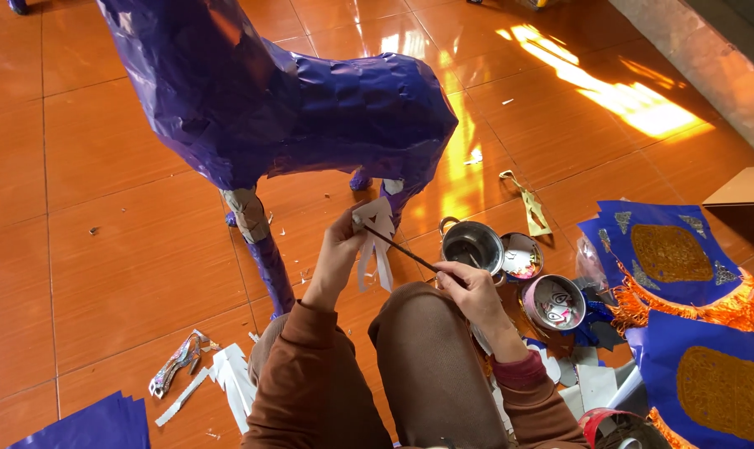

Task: Gluing decorative panels onto a blue horse-shaped figure using a glue brush.

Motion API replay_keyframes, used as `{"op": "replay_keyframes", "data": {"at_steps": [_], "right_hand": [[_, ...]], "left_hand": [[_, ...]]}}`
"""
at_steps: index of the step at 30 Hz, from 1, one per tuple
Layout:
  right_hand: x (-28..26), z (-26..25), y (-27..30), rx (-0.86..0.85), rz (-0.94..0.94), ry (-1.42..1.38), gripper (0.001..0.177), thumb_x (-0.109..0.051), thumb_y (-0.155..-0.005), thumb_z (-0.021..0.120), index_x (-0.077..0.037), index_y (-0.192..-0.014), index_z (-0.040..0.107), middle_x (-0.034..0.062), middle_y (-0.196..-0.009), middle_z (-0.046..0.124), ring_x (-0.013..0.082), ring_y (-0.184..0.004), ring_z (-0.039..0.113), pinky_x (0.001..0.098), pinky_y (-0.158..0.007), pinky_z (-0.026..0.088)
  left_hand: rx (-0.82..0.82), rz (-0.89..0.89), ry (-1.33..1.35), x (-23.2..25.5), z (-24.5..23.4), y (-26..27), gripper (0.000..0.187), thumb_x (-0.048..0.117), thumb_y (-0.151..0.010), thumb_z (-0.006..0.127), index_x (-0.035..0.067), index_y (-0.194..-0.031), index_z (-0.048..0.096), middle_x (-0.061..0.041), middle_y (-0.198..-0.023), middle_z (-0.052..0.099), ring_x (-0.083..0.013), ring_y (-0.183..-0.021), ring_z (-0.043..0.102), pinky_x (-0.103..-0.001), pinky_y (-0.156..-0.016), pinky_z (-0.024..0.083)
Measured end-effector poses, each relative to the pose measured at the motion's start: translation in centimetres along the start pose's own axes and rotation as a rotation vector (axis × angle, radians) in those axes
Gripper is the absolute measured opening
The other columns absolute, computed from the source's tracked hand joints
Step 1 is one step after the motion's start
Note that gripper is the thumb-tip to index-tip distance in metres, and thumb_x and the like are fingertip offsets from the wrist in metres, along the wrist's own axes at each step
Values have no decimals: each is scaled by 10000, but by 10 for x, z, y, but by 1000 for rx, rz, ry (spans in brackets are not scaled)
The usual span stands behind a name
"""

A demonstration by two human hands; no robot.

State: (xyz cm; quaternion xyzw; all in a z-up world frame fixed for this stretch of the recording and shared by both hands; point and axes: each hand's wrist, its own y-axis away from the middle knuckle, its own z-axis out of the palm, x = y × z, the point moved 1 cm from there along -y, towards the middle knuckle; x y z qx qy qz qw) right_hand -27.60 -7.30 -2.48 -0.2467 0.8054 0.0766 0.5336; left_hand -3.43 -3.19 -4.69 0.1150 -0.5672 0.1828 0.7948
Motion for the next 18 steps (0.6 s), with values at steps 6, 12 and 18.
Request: {"op": "replay_keyframes", "data": {"at_steps": [6,12,18], "right_hand": [[12,-11,-1,83,70,20,175,-115,-877,694,-136,-1012,804,75,-688,747,122,-653,664,301,-599,568],[19,-16,0,134,130,-15,169,-122,-889,687,-138,-1015,799,53,-670,731,83,-604,608,258,-544,546],[26,-10,4,135,133,-20,166,-106,-860,717,-114,-1000,806,102,-727,764,136,-661,693,287,-613,577]], "left_hand": [[-13,13,43,21,2,6,545,-116,-868,446,-12,-1392,551,-253,-1300,617,-282,-1207,562,-404,-1006,478],[-21,-19,16,19,5,6,566,-131,-857,443,-1,-1398,548,-252,-1292,620,-280,-1219,559,-418,-1026,468],[-57,-28,-77,16,4,3,537,-102,-876,460,-7,-1397,546,-256,-1285,630,-308,-1218,582,-442,-1036,465]]}}
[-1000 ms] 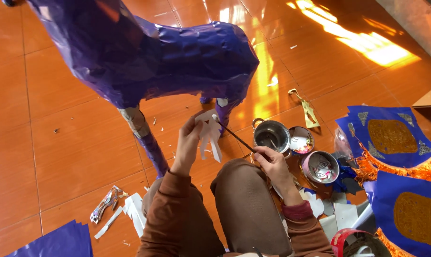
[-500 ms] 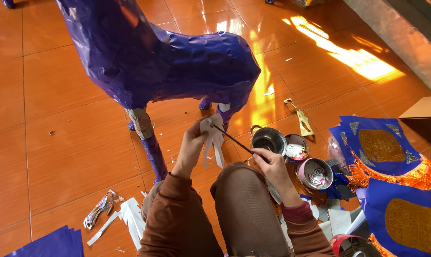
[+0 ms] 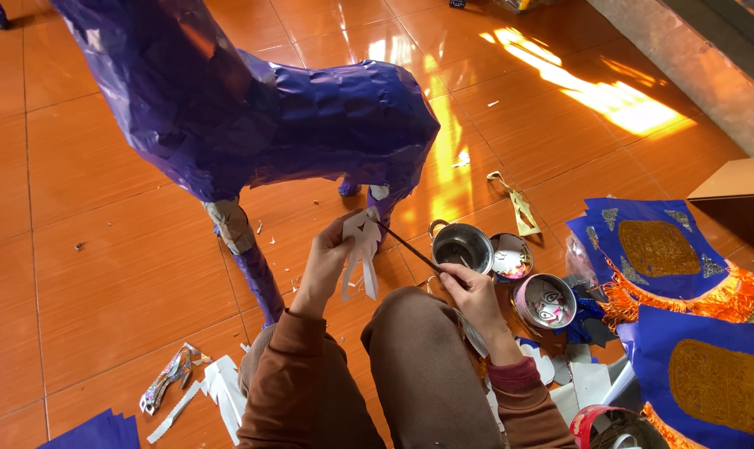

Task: Gluing decorative panels onto a blue horse-shaped figure using a glue brush.

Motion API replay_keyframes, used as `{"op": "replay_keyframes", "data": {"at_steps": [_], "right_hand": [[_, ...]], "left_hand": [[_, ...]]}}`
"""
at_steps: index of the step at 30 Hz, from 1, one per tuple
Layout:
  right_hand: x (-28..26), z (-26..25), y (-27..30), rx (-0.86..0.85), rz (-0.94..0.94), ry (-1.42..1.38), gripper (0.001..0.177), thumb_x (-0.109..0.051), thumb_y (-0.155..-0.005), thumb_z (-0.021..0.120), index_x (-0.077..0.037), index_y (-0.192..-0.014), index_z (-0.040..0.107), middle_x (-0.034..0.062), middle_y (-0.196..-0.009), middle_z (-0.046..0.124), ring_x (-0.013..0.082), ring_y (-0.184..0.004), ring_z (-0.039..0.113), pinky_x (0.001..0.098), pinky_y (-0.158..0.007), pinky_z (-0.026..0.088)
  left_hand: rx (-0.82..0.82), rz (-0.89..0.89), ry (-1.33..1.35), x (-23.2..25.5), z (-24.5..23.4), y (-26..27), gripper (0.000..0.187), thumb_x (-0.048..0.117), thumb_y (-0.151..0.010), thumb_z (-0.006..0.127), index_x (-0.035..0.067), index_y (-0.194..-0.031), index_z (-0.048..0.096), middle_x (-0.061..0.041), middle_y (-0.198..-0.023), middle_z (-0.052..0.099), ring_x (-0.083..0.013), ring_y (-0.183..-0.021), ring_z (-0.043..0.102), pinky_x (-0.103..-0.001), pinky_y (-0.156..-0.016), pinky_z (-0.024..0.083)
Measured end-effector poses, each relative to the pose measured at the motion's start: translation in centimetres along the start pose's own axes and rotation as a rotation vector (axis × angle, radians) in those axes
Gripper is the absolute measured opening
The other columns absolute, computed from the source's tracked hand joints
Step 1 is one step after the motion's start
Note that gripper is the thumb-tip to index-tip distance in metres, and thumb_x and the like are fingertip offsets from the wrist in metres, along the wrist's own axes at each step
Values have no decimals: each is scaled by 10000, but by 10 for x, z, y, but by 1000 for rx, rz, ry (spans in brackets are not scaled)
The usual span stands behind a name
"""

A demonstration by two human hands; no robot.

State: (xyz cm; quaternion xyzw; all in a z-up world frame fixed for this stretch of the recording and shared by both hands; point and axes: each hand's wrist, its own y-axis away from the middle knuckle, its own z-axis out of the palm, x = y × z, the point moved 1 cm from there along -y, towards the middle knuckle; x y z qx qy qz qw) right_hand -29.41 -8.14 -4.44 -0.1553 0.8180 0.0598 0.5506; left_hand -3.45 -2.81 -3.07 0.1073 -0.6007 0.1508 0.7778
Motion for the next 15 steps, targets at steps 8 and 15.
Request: {"op": "replay_keyframes", "data": {"at_steps": [8,15], "right_hand": [[162,-15,-27,-61,455,532,323,-304,-965,496,-224,-1188,716,176,-1108,728,404,-1102,650,517,-960,508],[225,-11,-56,-258,387,906,437,-351,-961,525,-292,-1391,580,185,-1295,628,396,-1280,533,520,-1010,455]], "left_hand": [[77,-4,-67,-16,-14,-5,472,-52,-916,489,-4,-1379,560,-235,-1205,667,-269,-1118,616,-422,-987,499],[98,34,-96,-23,-28,-12,403,-6,-900,598,27,-1300,634,-133,-966,690,-161,-909,614,-330,-872,535]]}}
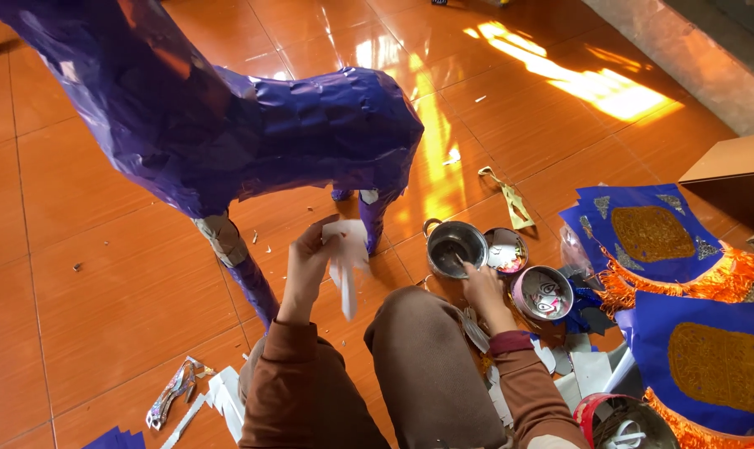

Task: Gluing decorative panels onto a blue horse-shaped figure using a glue brush.

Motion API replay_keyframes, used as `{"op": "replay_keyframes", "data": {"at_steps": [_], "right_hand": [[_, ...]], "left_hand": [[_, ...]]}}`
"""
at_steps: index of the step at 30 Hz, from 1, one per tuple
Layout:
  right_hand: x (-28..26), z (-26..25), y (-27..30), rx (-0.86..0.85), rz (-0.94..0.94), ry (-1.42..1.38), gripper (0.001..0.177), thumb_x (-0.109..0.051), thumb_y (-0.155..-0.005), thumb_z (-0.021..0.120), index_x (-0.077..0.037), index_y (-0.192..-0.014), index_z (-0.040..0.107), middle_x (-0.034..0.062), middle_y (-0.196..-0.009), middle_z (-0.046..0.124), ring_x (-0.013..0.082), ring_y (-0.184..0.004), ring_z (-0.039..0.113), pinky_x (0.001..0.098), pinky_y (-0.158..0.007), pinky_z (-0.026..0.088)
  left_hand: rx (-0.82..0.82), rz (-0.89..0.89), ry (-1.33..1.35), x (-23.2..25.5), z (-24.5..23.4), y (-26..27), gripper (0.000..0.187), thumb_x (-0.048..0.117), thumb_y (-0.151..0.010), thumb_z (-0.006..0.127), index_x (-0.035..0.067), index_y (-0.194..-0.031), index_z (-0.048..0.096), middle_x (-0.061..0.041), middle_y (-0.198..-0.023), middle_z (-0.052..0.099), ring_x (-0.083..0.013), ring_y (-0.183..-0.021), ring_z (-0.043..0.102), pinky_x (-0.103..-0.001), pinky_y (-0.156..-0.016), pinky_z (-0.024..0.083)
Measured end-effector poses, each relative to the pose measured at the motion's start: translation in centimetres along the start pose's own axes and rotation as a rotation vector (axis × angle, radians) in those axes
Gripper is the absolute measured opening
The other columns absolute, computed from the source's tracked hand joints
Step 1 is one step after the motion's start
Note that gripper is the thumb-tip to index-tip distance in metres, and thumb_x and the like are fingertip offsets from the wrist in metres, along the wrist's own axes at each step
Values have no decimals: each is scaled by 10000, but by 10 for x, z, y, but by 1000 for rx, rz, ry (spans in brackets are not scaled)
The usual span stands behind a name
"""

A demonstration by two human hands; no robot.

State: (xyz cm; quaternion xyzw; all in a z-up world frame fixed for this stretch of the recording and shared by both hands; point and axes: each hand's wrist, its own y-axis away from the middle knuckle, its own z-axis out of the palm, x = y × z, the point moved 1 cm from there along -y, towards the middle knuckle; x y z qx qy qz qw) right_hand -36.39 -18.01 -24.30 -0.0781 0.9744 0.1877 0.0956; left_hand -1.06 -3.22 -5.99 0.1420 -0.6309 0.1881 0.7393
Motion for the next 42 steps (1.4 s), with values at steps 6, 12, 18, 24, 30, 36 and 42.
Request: {"op": "replay_keyframes", "data": {"at_steps": [6,12,18,24,30,36,42], "right_hand": [[-158,-186,123,256,-978,-464,480,-124,-858,711,-264,-1312,645,73,-1377,548,296,-1225,567,430,-1005,476],[-245,-269,184,95,-1632,-423,82,-130,-944,651,-132,-1000,710,84,-1349,568,310,-1325,482,431,-1048,376],[-289,-281,201,-150,-1750,-431,96,-218,-911,715,-197,-1005,722,34,-1312,578,270,-1321,477,461,-1089,313],[-329,-287,214,-301,-1743,-485,48,-161,-877,750,-154,-899,708,7,-1205,643,265,-1227,569,481,-1037,383],[-370,-314,198,-53,-1651,-496,84,-121,-805,798,-169,-834,735,1,-1129,669,235,-1132,622,391,-975,453],[-425,-374,204,330,-1613,-508,87,-111,-816,807,-148,-843,733,62,-1306,605,289,-1248,559,432,-1080,370],[-485,-425,225,583,-1596,-520,236,-29,-928,798,-63,-771,626,177,-1573,341,390,-1494,234,597,-1252,197]], "left_hand": [[-401,-87,123,71,6,31,631,3,-844,664,95,-1446,501,-87,-786,710,-109,-676,661,-218,-602,541],[-672,-119,381,42,-1,51,838,-102,-785,712,44,-1523,342,-169,-861,717,-203,-713,723,-326,-609,603],[-702,-90,512,44,-31,59,909,-167,-696,748,-100,-1486,304,-217,-752,702,-225,-590,694,-385,-542,596],[-627,-51,573,114,-46,77,655,-88,-740,765,-68,-1345,515,-192,-828,725,-201,-718,716,-326,-589,588],[-197,192,244,190,-104,81,618,-33,-868,622,30,-1450,423,-257,-1215,653,-304,-1149,633,-395,-975,495],[129,525,-90,292,-145,81,524,10,-930,609,9,-1427,444,-231,-1327,582,-324,-1286,530,-434,-1067,435],[232,867,-603,379,-146,60,622,56,-987,682,87,-1499,330,-169,-1551,402,-323,-1472,385,-483,-1223,314]]}}
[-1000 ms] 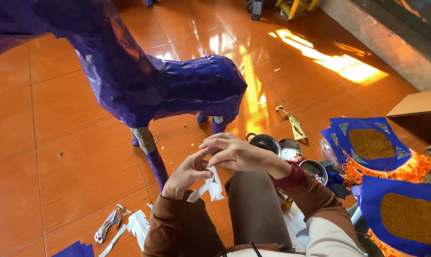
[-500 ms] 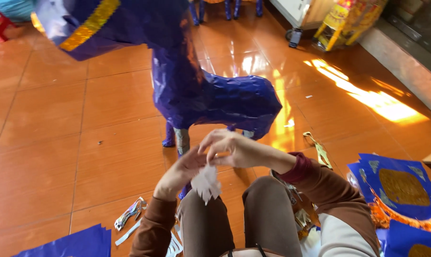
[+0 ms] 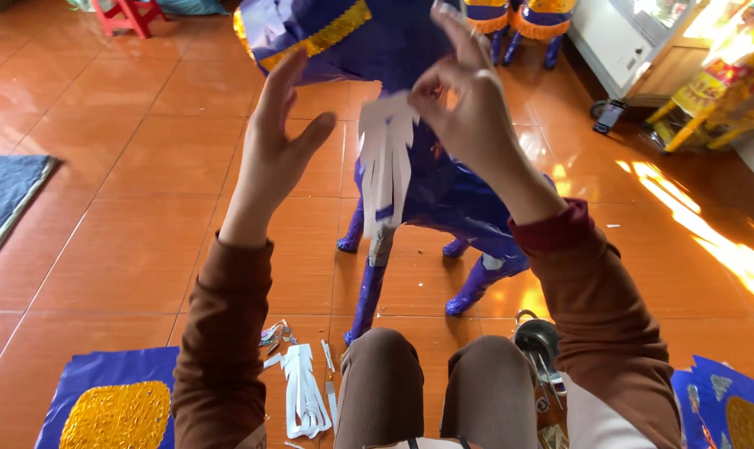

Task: Gluing decorative panels onto a blue horse-shaped figure using a glue brush.

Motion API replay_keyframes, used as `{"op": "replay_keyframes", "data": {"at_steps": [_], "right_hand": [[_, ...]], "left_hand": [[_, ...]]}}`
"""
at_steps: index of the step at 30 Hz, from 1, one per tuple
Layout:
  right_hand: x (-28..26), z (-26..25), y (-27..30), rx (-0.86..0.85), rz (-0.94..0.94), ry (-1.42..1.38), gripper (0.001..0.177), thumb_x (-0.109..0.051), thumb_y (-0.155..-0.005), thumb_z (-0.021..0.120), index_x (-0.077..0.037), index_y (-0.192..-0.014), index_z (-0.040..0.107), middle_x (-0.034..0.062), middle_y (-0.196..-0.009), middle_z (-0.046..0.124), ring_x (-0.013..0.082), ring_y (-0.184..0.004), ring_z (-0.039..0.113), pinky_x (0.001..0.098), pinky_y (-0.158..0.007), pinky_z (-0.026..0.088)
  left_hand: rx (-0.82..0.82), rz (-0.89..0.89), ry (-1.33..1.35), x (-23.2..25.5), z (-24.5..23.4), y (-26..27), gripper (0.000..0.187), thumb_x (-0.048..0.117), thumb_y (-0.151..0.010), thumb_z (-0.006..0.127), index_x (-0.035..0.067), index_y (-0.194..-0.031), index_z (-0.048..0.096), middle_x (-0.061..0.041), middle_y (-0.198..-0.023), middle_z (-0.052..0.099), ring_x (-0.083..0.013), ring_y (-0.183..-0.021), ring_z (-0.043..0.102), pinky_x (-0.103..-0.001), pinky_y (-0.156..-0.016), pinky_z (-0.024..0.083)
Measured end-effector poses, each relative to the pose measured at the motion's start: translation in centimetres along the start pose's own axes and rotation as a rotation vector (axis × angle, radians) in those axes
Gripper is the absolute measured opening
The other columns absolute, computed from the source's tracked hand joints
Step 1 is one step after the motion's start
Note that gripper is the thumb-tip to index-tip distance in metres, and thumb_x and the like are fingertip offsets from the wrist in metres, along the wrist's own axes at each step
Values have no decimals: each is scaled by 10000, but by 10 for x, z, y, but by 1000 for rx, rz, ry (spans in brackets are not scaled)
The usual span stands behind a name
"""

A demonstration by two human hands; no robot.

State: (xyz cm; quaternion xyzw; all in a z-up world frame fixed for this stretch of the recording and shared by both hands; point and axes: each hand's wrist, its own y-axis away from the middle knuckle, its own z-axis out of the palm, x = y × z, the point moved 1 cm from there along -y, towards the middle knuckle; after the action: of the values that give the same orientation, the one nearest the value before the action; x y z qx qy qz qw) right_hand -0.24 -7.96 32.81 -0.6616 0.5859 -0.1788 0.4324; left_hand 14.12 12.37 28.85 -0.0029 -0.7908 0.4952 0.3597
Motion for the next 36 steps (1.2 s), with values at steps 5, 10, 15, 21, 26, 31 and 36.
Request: {"op": "replay_keyframes", "data": {"at_steps": [5,10,15,21,26,31,36], "right_hand": [[28,22,-33,128,-61,69,241,-30,-925,912,-34,-789,713,122,-1618,277,413,-1520,251,479,-1255,363],[15,20,-51,191,-130,122,182,-18,-848,876,8,-781,709,158,-1193,590,344,-1162,501,390,-871,499],[22,19,-55,177,-98,142,144,-33,-822,857,4,-779,725,98,-866,602,211,-818,557,308,-665,499],[33,26,-48,207,-68,148,185,-57,-840,858,-16,-759,698,121,-961,566,257,-979,519,340,-768,492],[34,25,-47,238,-84,134,155,-50,-832,853,-18,-760,720,84,-812,628,205,-818,551,312,-697,496],[35,24,-50,242,-132,94,155,-18,-851,853,12,-779,719,84,-725,673,159,-556,558,260,-544,505],[34,23,-50,227,-140,2,123,52,-848,827,41,-843,704,104,-774,711,169,-571,584,263,-562,537]], "left_hand": [[53,213,-422,-35,0,-51,1049,168,-793,1006,160,-1527,258,-141,-1542,379,-379,-1440,419,-502,-1207,390],[117,231,-546,-40,-6,-86,865,266,-780,1006,100,-1395,421,-186,-1315,546,-394,-1222,519,-507,-1027,424],[81,240,-605,-49,-10,-104,612,288,-744,950,-13,-1154,610,-219,-1010,663,-384,-919,581,-494,-838,431],[114,184,-622,-51,-6,-104,569,313,-748,965,17,-1119,651,-175,-969,671,-326,-845,606,-450,-774,448],[113,210,-633,-52,-4,-104,530,330,-769,962,28,-1094,673,-147,-930,698,-303,-791,616,-466,-759,422],[105,225,-563,-49,-4,-102,458,277,-797,923,-5,-1058,673,-149,-873,705,-261,-692,662,-389,-630,534],[104,275,-547,-47,-5,-101,402,255,-830,909,-15,-1019,678,-129,-821,714,-203,-581,665,-291,-503,549]]}}
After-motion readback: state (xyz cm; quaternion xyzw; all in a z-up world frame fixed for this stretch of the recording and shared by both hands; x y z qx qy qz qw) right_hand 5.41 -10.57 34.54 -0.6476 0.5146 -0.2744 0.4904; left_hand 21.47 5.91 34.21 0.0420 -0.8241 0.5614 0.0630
